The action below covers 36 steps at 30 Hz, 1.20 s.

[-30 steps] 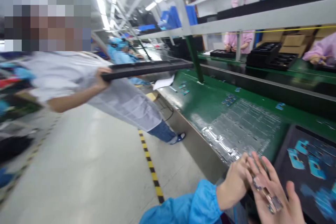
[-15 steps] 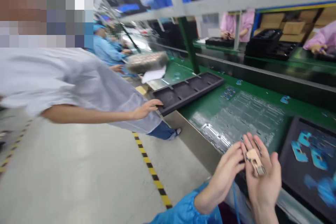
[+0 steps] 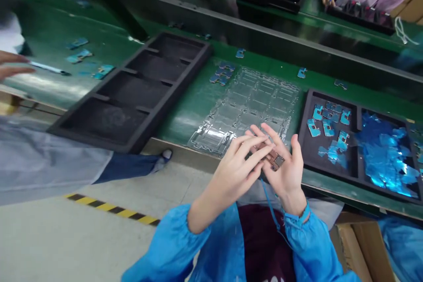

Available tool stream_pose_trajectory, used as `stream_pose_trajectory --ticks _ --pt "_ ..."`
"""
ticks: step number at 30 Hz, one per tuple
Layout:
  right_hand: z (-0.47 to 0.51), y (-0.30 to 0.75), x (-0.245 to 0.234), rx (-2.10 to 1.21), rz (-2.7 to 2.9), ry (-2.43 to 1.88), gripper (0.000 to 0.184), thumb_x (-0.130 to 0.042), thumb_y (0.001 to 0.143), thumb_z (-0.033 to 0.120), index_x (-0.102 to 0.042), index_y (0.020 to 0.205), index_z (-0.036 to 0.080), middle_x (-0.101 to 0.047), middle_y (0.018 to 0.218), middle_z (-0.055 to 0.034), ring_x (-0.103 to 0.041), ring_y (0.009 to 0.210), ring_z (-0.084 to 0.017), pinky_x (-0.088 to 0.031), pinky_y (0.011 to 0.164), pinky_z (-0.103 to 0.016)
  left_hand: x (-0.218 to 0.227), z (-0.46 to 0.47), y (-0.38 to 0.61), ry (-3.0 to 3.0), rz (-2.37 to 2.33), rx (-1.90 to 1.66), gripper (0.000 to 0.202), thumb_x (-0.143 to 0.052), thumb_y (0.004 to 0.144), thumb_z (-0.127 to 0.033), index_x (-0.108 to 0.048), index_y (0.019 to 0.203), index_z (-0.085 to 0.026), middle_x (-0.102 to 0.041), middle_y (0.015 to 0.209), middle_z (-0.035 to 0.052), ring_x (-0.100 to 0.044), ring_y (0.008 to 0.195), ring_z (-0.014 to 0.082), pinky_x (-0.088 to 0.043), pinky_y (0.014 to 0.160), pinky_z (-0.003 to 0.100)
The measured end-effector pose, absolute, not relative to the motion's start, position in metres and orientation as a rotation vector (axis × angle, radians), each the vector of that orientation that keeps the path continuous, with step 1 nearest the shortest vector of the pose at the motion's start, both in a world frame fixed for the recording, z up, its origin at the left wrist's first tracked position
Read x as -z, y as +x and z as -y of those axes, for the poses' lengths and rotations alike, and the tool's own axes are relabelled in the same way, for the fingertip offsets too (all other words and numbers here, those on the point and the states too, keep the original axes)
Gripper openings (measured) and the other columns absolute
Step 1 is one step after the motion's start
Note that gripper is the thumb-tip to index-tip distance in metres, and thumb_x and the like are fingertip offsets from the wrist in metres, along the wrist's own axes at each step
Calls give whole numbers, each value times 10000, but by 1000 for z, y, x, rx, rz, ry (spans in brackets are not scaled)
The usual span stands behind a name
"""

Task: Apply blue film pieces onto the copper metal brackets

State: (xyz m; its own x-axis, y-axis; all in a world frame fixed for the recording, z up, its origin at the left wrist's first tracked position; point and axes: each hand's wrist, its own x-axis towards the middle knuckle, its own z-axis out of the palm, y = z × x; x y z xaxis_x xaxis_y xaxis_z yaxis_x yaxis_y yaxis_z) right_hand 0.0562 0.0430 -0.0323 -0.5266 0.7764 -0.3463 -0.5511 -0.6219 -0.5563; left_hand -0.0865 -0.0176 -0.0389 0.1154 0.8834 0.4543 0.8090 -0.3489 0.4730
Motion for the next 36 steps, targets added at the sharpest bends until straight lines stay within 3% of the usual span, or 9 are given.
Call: stream_pose_trajectory --ticks 5,10,15,19,22,25,28,36 --pt "-48 61 33 -2214 571 -773 705 -499 1026 785 -725 1403 234 -718 1504 -94 -645 1414 -319 -570 1130 -466 22 -1 -102 2498 -1506 -803 313 -618 1081 -210 -713 1376 -252 -763 1327 86 -645 1266 309 -577 1094 517" --pt "-51 62 35 -2209 594 -745 672 -519 1041 761 -711 1424 244 -726 1493 -85 -665 1394 -291 -578 1104 -415 18 -9 -99 2637 -1432 -666 237 -571 1114 -277 -745 1262 -215 -786 1244 94 -688 1131 307 -586 932 463" --pt "-58 72 35 -2126 616 -792 694 -551 1014 792 -722 1430 264 -749 1449 -75 -691 1342 -289 -569 1134 -447 13 -40 -109 2601 -1334 -734 223 -575 1093 -254 -754 1223 -230 -783 1197 75 -678 1080 266 -562 938 420" --pt "-42 85 44 -1814 753 -847 641 -535 1050 759 -698 1457 291 -657 1583 -75 -611 1475 -298 -461 1285 -524 19 -118 -117 2496 -1497 -845 163 -648 1072 -285 -746 1164 -194 -750 1085 60 -662 1021 241 -532 947 390" --pt "-17 90 65 -1403 1385 -1061 520 -571 1114 525 -594 1588 314 -553 1688 -74 -516 1575 -291 -368 1365 -533 33 -192 -113 2438 -1665 -622 170 -690 1041 -277 -764 1148 -167 -725 1152 94 -647 1097 267 -514 981 391" --pt "0 88 95 -831 2138 -1063 545 -653 1071 334 -572 1597 215 -553 1677 -145 -486 1600 -311 -336 1386 -595 51 -245 -105 2461 -1682 -466 132 -723 1007 -250 -794 1077 -163 -718 1093 112 -637 1045 288 -501 929 391" --pt "1 89 118 -448 2447 -940 473 -671 1065 291 -617 1516 158 -575 1655 -159 -473 1609 -297 -338 1389 -600 66 -267 -100 2494 -1653 -395 87 -759 978 -231 -795 1036 -177 -714 1036 106 -625 1000 289 -481 900 384" --pt "-13 106 125 -375 2532 -786 442 -630 1099 311 -613 1515 159 -612 1624 -152 -483 1600 -272 -358 1388 -573 83 -270 -99 2476 -1664 -477 107 -712 1035 -292 -782 1061 -215 -695 1117 94 -611 1070 284 -491 903 379"
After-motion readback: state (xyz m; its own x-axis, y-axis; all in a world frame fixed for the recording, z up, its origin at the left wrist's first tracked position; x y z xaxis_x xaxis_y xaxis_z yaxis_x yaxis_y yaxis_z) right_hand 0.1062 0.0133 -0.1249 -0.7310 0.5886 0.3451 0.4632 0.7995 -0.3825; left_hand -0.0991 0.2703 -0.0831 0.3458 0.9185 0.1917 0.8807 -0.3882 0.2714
